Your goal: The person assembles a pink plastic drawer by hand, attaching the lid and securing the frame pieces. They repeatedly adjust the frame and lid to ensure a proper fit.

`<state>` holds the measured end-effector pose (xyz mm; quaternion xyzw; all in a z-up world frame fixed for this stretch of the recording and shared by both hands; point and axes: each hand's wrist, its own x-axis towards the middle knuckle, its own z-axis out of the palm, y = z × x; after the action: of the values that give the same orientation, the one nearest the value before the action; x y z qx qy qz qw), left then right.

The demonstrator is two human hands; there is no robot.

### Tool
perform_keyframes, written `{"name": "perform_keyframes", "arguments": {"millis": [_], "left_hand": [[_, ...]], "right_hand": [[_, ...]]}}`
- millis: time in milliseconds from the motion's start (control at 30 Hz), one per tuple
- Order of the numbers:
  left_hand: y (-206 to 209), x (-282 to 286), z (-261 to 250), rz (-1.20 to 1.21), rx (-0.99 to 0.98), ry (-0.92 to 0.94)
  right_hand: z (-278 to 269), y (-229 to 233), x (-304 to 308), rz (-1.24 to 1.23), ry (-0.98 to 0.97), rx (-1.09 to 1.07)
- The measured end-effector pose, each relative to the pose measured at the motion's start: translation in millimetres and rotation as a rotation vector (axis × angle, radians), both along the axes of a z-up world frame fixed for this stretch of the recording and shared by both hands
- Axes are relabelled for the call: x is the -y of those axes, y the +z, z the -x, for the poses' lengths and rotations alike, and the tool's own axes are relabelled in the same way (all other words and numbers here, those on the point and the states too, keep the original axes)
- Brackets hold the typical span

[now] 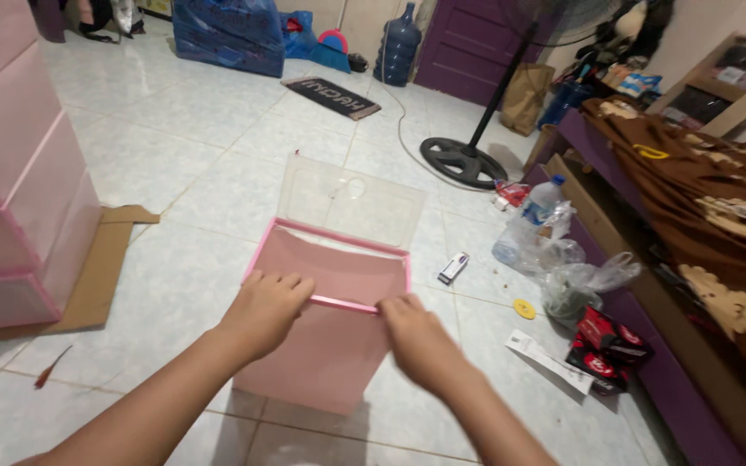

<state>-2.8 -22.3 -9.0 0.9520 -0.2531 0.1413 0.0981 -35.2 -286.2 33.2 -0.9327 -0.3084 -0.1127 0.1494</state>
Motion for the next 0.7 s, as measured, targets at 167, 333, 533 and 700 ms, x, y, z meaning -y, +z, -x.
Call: {"name": "perform_keyframes", "arguments": {"millis": [167, 333, 533, 700], "left_hand": [[4.2, 1.2, 11.2, 0.006, -0.026, -0.018], [18.9, -5.7, 18.5, -0.062, -0.133, -0.071], [54.8, 2.2, 21.6, -0.086, -0.017, -0.135], [115.2, 9.8, 27.4, -0.135, 0.233, -0.226]], "right_hand": [[23.1, 5.1, 8.5, 0.084, -0.02, -0.048], [31.2, 13.2, 11.2, 0.164, -0.051, -0.008], [47.2, 45.4, 18.1, 0.128, -0.157, 0.192], [64.6, 89.3, 26.7, -0.061, -0.248, -0.216]]}}
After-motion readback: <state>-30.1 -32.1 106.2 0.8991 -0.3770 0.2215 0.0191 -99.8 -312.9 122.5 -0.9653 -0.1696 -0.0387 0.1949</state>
